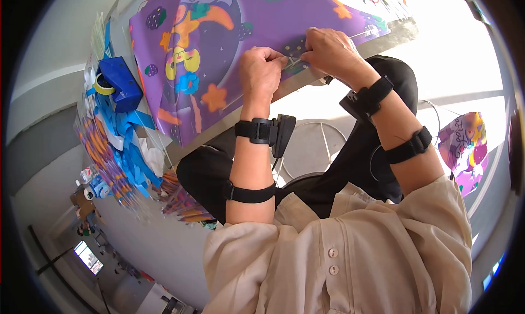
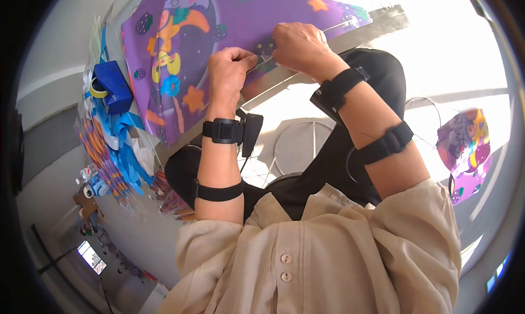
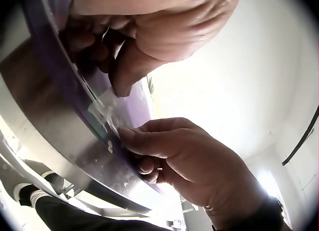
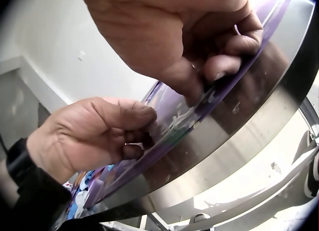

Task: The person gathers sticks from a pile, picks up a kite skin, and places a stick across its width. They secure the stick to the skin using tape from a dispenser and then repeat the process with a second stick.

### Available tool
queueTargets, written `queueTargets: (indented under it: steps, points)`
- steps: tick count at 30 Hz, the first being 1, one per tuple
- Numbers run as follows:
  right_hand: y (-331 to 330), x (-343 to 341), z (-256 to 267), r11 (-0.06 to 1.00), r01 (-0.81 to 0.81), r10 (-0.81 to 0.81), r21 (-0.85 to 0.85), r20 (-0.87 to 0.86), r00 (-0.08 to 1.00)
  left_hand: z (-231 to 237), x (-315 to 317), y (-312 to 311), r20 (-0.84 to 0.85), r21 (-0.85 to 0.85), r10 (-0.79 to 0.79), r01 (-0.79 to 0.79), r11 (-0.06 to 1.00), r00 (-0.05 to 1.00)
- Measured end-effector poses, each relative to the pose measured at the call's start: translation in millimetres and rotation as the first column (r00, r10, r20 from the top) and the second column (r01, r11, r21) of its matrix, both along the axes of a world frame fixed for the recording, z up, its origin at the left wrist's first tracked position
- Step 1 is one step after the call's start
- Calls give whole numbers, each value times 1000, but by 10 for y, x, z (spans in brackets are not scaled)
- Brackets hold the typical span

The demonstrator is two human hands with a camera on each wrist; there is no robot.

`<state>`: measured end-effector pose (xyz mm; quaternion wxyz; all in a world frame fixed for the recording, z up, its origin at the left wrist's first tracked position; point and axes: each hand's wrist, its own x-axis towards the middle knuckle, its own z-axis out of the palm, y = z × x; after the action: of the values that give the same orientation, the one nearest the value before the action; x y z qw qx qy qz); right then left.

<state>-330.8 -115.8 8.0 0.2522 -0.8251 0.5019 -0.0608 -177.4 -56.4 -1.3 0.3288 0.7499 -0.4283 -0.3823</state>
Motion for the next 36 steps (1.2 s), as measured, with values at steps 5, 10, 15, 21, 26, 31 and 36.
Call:
queueTargets:
  steps: [5, 10, 15, 21, 26, 31, 36]
  points:
    - [11, -9, 58, 1000, -6, 6, 11, 39, 999, -14, -21, 9, 80, -31, 3, 0, 1000, 997]
    - [24, 12, 84, 1000, -3, 3, 1, 28, 1000, 5, -38, 7, 92, -25, 22, -20, 999, 995]
    - [46, 62, 46, 999, 7, -7, -33, -13, 1000, -3, -37, 9, 116, -40, 0, 5, 999, 993]
    - [85, 111, 12, 996, 42, -47, -76, -64, 997, -9, -54, 6, 146, -69, 16, -5, 998, 989]
    - [90, 142, 52, 996, 67, -72, -56, -105, 992, 16, -88, 15, 270, -95, 5, 22, 995, 963]
    - [84, 165, 144, 997, 74, -73, 0, -144, 987, 11, -135, 30, 385, -128, 13, 39, 991, 923]
    - [88, 165, 144, 998, 67, -66, 1, -149, 987, 11, -197, 57, 441, -150, 29, 42, 988, 897]
